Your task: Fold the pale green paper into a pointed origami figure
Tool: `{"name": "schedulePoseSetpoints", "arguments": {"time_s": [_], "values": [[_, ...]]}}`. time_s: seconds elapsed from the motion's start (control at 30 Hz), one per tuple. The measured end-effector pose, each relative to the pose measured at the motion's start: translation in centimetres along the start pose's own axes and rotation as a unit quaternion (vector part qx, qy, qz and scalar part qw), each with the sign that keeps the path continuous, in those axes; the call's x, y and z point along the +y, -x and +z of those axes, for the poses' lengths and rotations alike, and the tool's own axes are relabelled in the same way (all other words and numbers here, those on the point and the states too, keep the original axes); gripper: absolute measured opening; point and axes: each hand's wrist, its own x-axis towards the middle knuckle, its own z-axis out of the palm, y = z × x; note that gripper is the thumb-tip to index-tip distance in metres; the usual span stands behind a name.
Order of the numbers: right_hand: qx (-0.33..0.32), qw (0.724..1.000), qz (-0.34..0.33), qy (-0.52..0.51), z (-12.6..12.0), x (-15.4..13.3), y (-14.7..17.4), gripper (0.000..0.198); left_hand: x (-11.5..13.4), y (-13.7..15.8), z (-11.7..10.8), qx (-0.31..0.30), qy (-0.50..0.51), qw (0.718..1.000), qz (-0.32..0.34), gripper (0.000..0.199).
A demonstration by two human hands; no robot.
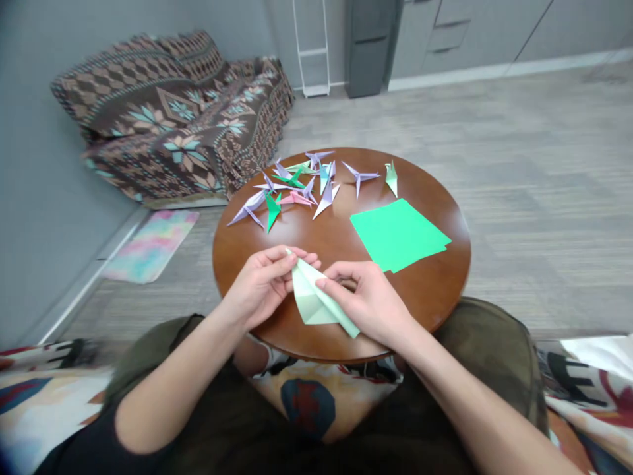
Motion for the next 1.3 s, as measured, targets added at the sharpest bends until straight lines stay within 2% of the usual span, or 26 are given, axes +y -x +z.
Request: {"name": "schedulePoseSetpoints", "arguments": {"time_s": [0.2,0.33,0.5,0.6,1.07,1.3], "values": [[-0.012,1.000,0.009,0.004,-0.17,0.19,-0.03,0.036,0.31,-0.20,-0.48,0.010,0.017,1.000,0.021,0.011],[0.000,1.000,0.002,0.008,-0.24,0.15,-0.17,0.034,0.23,-0.11,-0.44,-0.037,-0.012,0.999,-0.015,0.023],[0.075,0.997,-0.030,0.013,-0.03,0.47,-0.32,0.018,-0.06,-0.03,-0.32,-0.042,-0.067,0.997,0.004,0.022],[0.111,0.992,-0.059,0.028,0.02,0.73,-0.34,0.020,-0.16,-0.06,-0.36,-0.048,-0.062,0.997,0.018,0.022],[0.098,0.993,-0.042,0.049,-0.23,0.44,-0.14,0.024,-0.23,-0.34,-0.77,-0.022,-0.128,0.990,0.062,0.029],[0.078,0.990,-0.036,0.113,-0.47,0.24,0.24,0.029,-0.20,-0.30,-0.82,-0.023,-0.129,0.989,0.063,0.027]]}}
